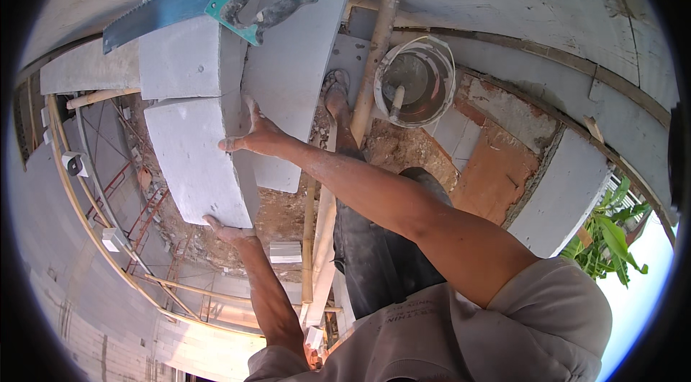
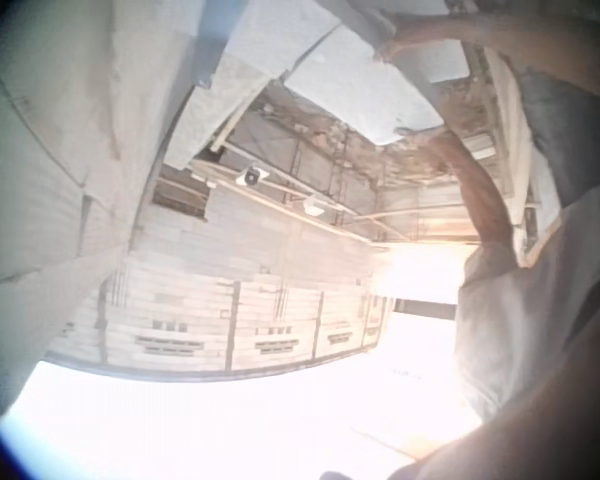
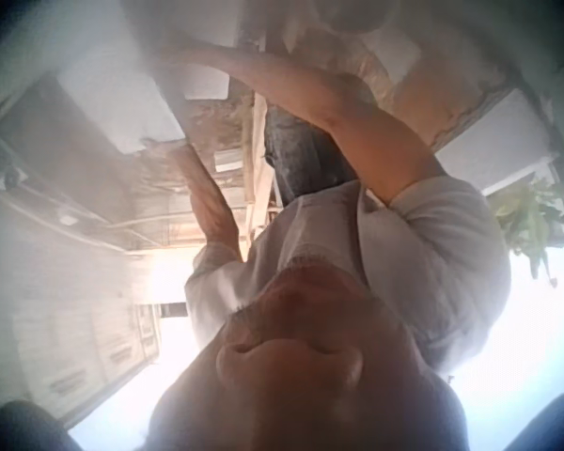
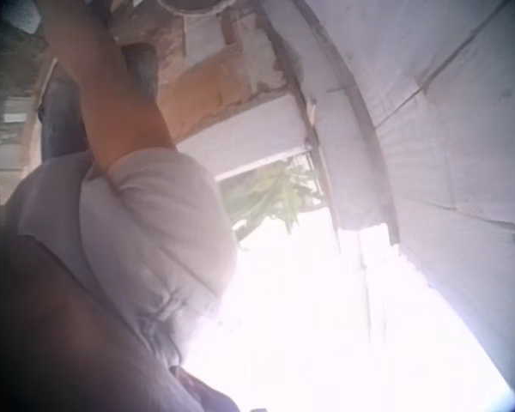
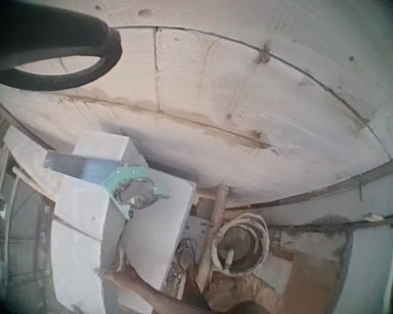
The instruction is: The person cuts a white block with a hand saw, applies mortar to a wall and the block, then places and taps the block into position with a hammer. The person repeats this process for additional blocks along the wall.
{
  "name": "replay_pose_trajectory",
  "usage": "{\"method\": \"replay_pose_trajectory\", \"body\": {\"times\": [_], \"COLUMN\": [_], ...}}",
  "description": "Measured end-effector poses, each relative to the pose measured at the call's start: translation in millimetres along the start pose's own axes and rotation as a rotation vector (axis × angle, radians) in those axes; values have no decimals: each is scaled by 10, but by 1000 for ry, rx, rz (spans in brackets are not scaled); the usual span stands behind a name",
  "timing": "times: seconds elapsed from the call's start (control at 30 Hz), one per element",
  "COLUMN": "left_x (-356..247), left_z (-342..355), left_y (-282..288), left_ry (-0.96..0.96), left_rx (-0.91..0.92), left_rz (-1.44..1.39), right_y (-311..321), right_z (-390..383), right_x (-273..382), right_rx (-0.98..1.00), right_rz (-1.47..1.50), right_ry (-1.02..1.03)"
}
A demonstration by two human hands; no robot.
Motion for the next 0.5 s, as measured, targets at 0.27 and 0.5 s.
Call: {"method": "replay_pose_trajectory", "body": {"times": [0.27,0.5], "left_x": [-517,-747], "left_z": [169,341], "left_y": [-176,-128], "left_ry": [69,15], "left_rx": [19,-15], "left_rz": [241,395], "right_y": [-625,-228], "right_z": [-226,-365], "right_x": [48,-321], "right_rx": [229,97], "right_rz": [-27,-139], "right_ry": [-78,14]}}
Point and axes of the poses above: each hand's wrist, its own z-axis towards the middle knuckle, its own y-axis out of the back of the hand, x = y × z, the point moved 8 cm from there along z, towards the middle knuckle, and after that the axes turned 7 degrees about y, right-handed, at the moved point
